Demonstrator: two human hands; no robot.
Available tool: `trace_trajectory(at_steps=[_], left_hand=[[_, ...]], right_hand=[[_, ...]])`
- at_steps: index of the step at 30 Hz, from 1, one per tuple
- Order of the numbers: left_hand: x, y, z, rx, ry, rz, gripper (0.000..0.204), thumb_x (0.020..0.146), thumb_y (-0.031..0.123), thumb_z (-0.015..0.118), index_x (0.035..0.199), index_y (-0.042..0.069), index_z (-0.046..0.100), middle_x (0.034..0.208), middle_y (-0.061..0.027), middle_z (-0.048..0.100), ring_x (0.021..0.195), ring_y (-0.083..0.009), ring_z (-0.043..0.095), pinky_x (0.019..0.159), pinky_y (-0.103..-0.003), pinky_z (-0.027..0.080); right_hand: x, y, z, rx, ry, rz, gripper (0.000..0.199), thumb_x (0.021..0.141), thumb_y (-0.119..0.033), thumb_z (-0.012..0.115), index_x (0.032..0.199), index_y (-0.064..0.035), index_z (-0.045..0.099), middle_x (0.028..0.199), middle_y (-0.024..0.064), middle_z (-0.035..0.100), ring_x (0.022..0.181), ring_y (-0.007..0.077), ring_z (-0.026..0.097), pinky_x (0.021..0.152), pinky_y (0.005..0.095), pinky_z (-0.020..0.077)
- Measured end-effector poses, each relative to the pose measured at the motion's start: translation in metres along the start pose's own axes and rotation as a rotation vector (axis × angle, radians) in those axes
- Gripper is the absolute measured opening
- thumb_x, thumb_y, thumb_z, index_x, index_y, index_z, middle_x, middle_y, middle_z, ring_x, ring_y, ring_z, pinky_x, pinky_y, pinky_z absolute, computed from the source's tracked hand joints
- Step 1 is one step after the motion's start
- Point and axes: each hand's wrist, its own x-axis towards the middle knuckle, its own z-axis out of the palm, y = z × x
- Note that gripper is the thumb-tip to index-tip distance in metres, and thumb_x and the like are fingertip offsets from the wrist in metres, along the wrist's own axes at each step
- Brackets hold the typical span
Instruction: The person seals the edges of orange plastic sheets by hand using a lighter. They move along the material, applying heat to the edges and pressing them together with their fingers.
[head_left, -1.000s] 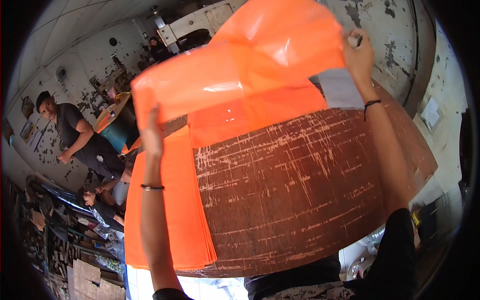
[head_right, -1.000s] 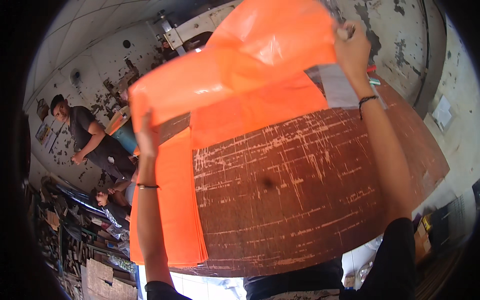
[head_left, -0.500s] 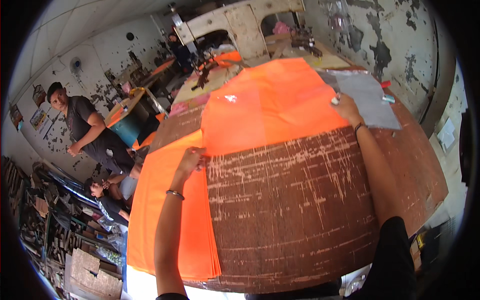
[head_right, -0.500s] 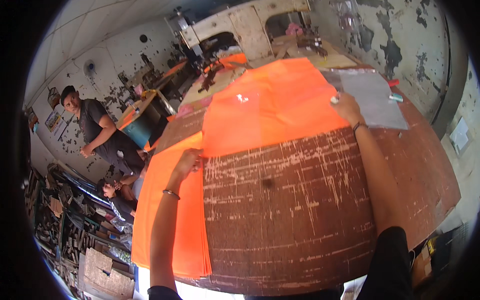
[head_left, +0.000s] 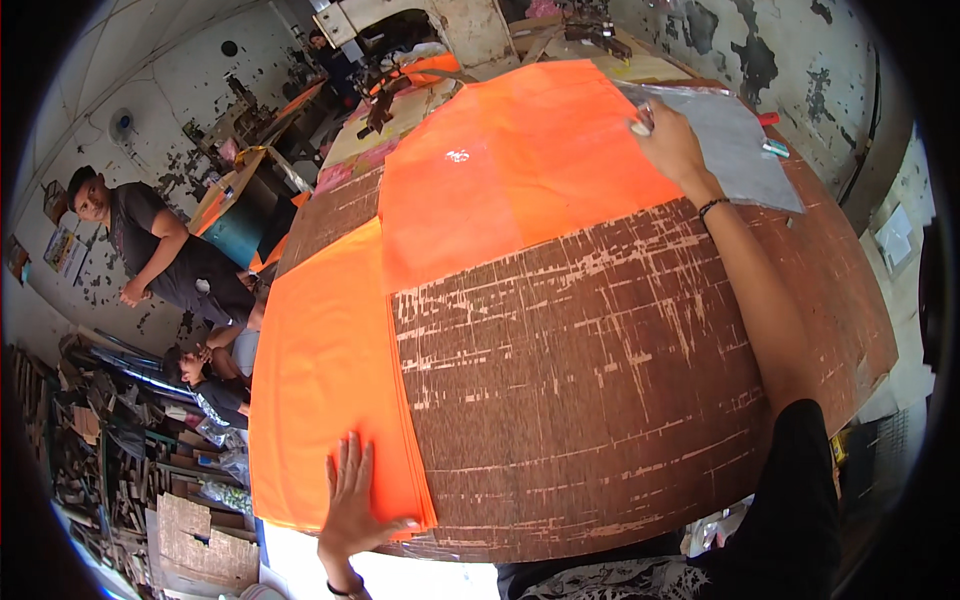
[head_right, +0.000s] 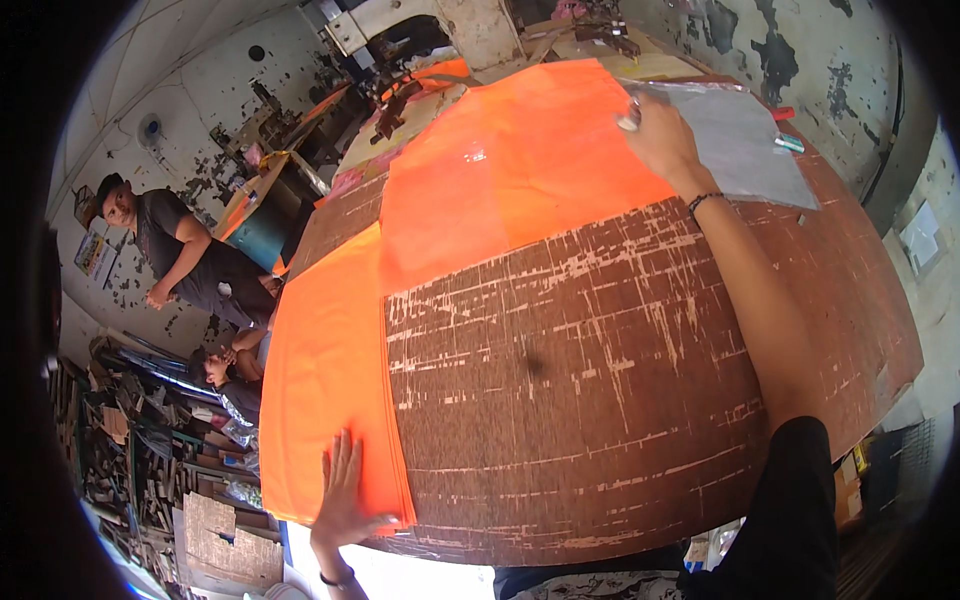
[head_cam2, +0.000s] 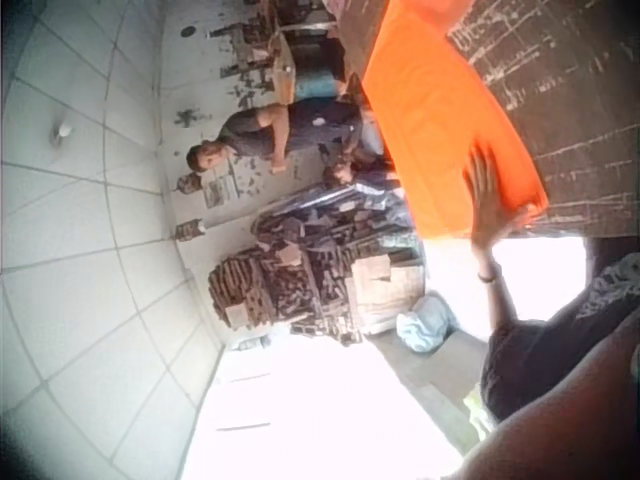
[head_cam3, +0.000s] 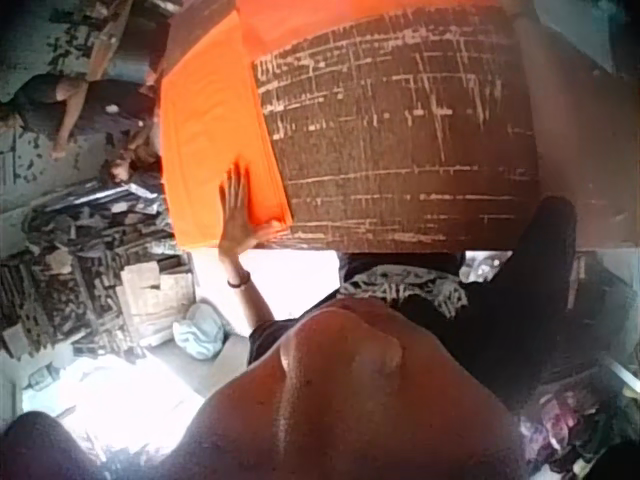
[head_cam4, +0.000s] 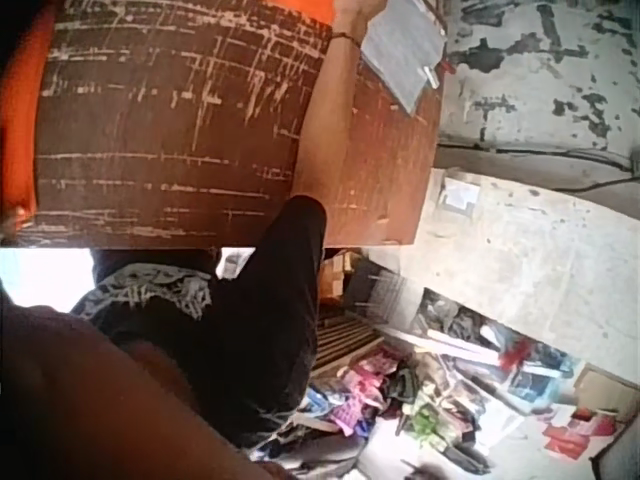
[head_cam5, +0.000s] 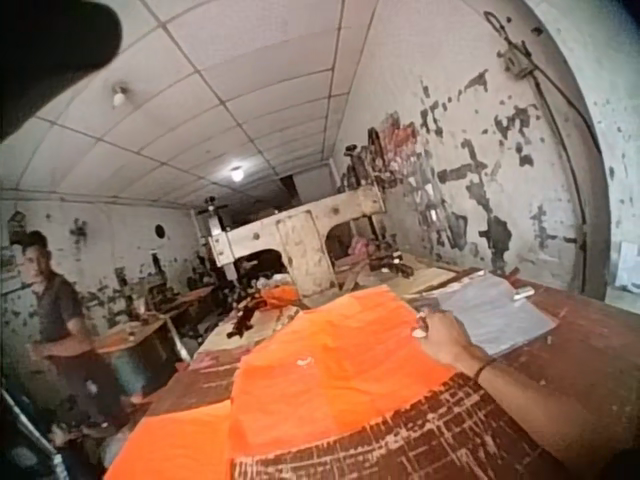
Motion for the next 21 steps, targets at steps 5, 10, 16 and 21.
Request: trace_trajectory(at_steps=[5, 10, 16, 21], left_hand=[[-0.003, 0.021, 0.008, -0.199, 0.182, -0.05, 0.068, 0.079, 0.04, 0.071, 0.134, 0.004, 0.052, 0.148, -0.021, 0.035, 0.14, -0.0369, 0.028, 0.115, -0.052, 0.014], [0.007, 0.017, 0.019, -0.179, 0.378, -0.015, 0.023, 0.087, 0.014, 0.063, 0.107, 0.005, 0.069, 0.122, -0.0176, 0.06, 0.117, -0.0337, 0.053, 0.103, -0.046, 0.036], [0.022, -0.012, 0.007, -0.403, 0.885, -0.343, 0.03, 0.103, 0.022, 0.042, 0.085, -0.002, 0.048, 0.067, -0.0074, 0.038, 0.064, -0.0103, 0.031, 0.053, -0.03, 0.029], [0.035, 0.006, -0.015, -0.359, 1.164, -0.331, 0.025, 0.102, 0.02, 0.044, 0.092, -0.002, 0.05, 0.069, -0.0051, 0.039, 0.065, -0.0083, 0.032, 0.054, -0.027, 0.03]], right_hand=[[0.002, -0.042, -0.02, 0.108, 0.063, -0.146, 0.034, 0.086, -0.031, 0.064, 0.096, 0.0012, 0.058, 0.089, 0.0198, 0.067, 0.086, 0.0386, 0.063, 0.074, 0.044, 0.0495], [0.022, -0.012, -0.052, 0.146, 0.286, -0.307, 0.045, 0.085, -0.041, 0.068, 0.102, 0.0003, 0.059, 0.084, 0.017, 0.065, 0.073, 0.0246, 0.064, 0.068, 0.0372, 0.0484], [0.018, 0.113, -0.101, -0.258, -0.114, -0.102, 0.048, 0.079, -0.045, 0.071, 0.095, -0.0005, 0.061, 0.086, 0.0188, 0.066, 0.08, 0.0334, 0.063, 0.073, 0.0407, 0.0484], [-0.054, 0.166, -0.061, -0.228, -0.242, -0.075, 0.063, 0.076, -0.057, 0.07, 0.103, -0.0012, 0.061, 0.086, 0.0198, 0.067, 0.082, 0.0343, 0.066, 0.073, 0.0406, 0.0495]])
